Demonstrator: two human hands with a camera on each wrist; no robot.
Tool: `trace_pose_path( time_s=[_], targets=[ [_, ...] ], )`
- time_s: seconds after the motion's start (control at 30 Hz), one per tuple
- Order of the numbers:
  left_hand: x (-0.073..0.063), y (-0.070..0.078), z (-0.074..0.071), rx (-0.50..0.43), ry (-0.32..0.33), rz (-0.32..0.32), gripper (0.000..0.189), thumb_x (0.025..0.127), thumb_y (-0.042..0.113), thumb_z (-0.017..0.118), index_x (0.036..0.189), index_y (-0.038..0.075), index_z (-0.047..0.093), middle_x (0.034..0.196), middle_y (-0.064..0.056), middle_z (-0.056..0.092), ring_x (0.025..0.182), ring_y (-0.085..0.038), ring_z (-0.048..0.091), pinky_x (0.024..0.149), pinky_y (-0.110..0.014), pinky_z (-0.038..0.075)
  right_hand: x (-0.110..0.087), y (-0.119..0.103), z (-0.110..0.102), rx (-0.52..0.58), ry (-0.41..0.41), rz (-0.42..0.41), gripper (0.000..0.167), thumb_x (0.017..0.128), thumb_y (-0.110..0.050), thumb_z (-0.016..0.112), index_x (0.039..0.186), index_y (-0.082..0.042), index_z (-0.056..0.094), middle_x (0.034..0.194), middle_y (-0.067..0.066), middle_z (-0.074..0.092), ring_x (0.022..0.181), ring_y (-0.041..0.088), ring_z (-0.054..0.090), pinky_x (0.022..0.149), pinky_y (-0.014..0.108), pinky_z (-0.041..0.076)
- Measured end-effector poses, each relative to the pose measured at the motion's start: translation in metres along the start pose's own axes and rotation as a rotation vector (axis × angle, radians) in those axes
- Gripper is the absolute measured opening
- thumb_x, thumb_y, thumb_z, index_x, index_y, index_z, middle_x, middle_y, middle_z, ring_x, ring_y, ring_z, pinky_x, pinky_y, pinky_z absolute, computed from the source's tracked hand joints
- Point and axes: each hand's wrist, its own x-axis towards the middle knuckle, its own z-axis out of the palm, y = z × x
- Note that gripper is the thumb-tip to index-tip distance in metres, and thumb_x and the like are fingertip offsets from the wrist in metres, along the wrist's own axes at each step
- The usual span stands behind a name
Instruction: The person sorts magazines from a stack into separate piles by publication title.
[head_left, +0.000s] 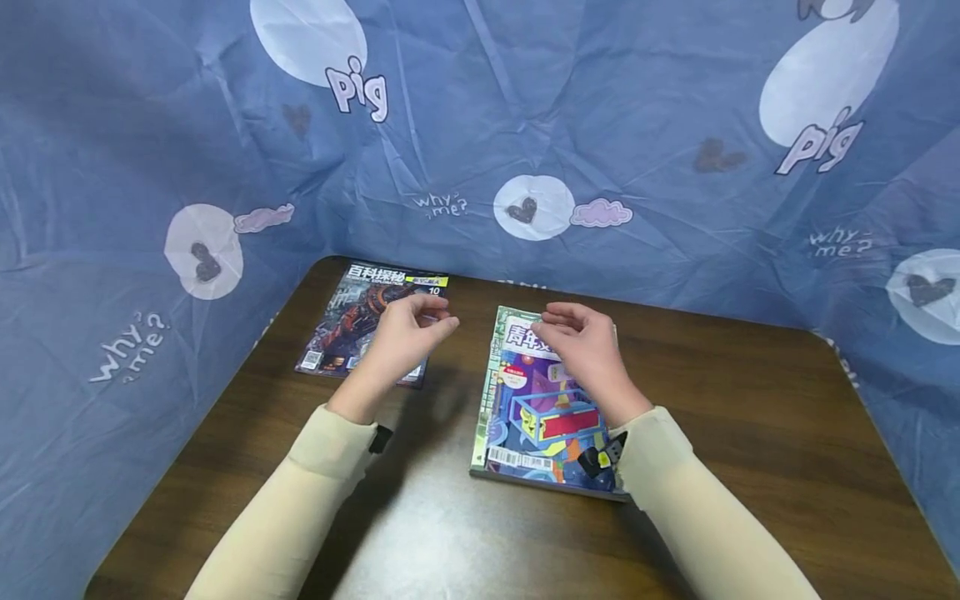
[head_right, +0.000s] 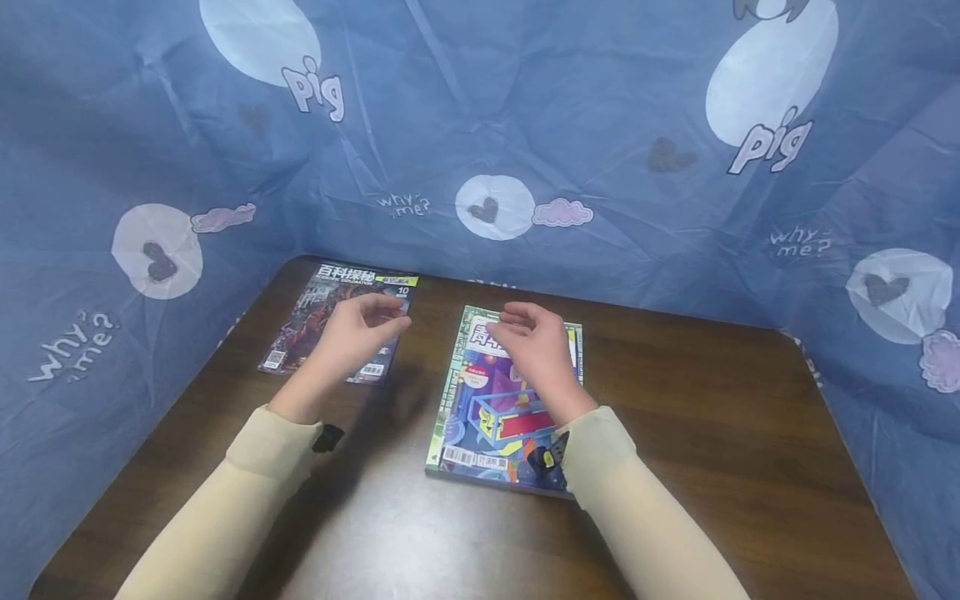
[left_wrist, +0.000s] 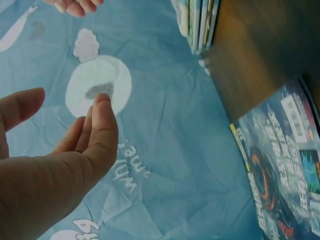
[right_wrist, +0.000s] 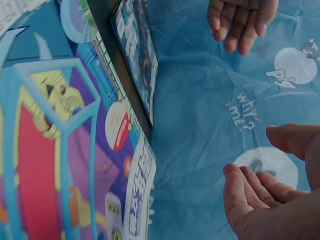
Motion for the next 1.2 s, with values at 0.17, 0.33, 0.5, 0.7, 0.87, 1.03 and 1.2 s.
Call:
trace_pose_path(
  time_s=[0.17, 0.33, 0.5, 0.7, 0.87, 1.03, 1.2],
  targets=[
    [-0.006, 0.002, 0.008, 0.004, -0.014, -0.012, 0.036, 0.091, 0.011, 0.075, 0.121, -0.005, 0.067, 0.106, -0.016, 0.071, 0.093, -0.031, 0.068, 0.079, -0.037, 0.055, -0.011, 0.003, -0.017, -0.021, 0.030, 0.002, 0.050, 0.091, -0.030, 0.079, 0.133, -0.007, 0.064, 0.125, 0.009, 0.067, 0.114, 0.019, 0.065, 0.097, 0.037, 0.052],
    [-0.012, 0.002, 0.013, -0.028, -0.022, -0.013, 0.035, 0.090, 0.008, 0.075, 0.120, -0.007, 0.065, 0.106, -0.018, 0.071, 0.094, -0.032, 0.068, 0.083, -0.040, 0.056, -0.022, 0.009, -0.031, -0.052, 0.069, -0.002, 0.051, 0.091, -0.035, 0.079, 0.133, -0.010, 0.064, 0.124, 0.005, 0.068, 0.113, 0.018, 0.065, 0.098, 0.034, 0.051],
    [-0.016, 0.005, 0.016, -0.050, -0.027, -0.003, 0.035, 0.090, 0.006, 0.074, 0.121, -0.008, 0.065, 0.105, -0.018, 0.071, 0.093, -0.031, 0.068, 0.084, -0.040, 0.056, -0.032, 0.016, -0.043, -0.026, 0.090, 0.005, 0.050, 0.092, -0.031, 0.079, 0.134, -0.009, 0.064, 0.126, 0.008, 0.067, 0.113, 0.019, 0.066, 0.096, 0.032, 0.051],
    [-0.022, 0.006, 0.021, -0.049, -0.027, -0.028, 0.038, 0.089, 0.009, 0.075, 0.122, -0.007, 0.065, 0.106, -0.016, 0.070, 0.091, -0.029, 0.068, 0.081, -0.039, 0.056, -0.043, 0.028, -0.057, 0.000, 0.121, 0.024, 0.058, 0.091, -0.035, 0.080, 0.137, -0.006, 0.061, 0.128, 0.009, 0.066, 0.115, 0.020, 0.065, 0.093, 0.026, 0.051],
    [-0.027, 0.003, 0.024, -0.065, -0.041, -0.052, 0.039, 0.089, 0.009, 0.075, 0.123, -0.007, 0.064, 0.109, -0.020, 0.069, 0.093, -0.030, 0.068, 0.082, -0.040, 0.056, -0.051, 0.038, -0.065, -0.018, 0.133, 0.038, 0.061, 0.090, -0.038, 0.079, 0.137, -0.004, 0.060, 0.129, 0.011, 0.066, 0.116, 0.022, 0.065, 0.091, 0.024, 0.051],
    [-0.033, 0.000, 0.028, -0.071, -0.045, -0.083, 0.039, 0.089, 0.009, 0.075, 0.123, -0.007, 0.064, 0.112, -0.022, 0.069, 0.096, -0.032, 0.068, 0.083, -0.041, 0.056, -0.060, 0.043, -0.070, -0.050, 0.149, 0.078, 0.058, 0.092, -0.034, 0.079, 0.138, -0.004, 0.060, 0.130, 0.012, 0.065, 0.116, 0.023, 0.065, 0.089, 0.023, 0.052],
    [-0.038, -0.002, 0.032, -0.085, -0.047, -0.101, 0.039, 0.089, 0.008, 0.075, 0.122, -0.008, 0.064, 0.112, -0.022, 0.068, 0.096, -0.032, 0.068, 0.082, -0.040, 0.057, -0.068, 0.049, -0.075, -0.046, 0.156, 0.098, 0.059, 0.092, -0.034, 0.079, 0.137, -0.002, 0.059, 0.130, 0.014, 0.065, 0.116, 0.024, 0.065, 0.089, 0.021, 0.052]
  ],
)
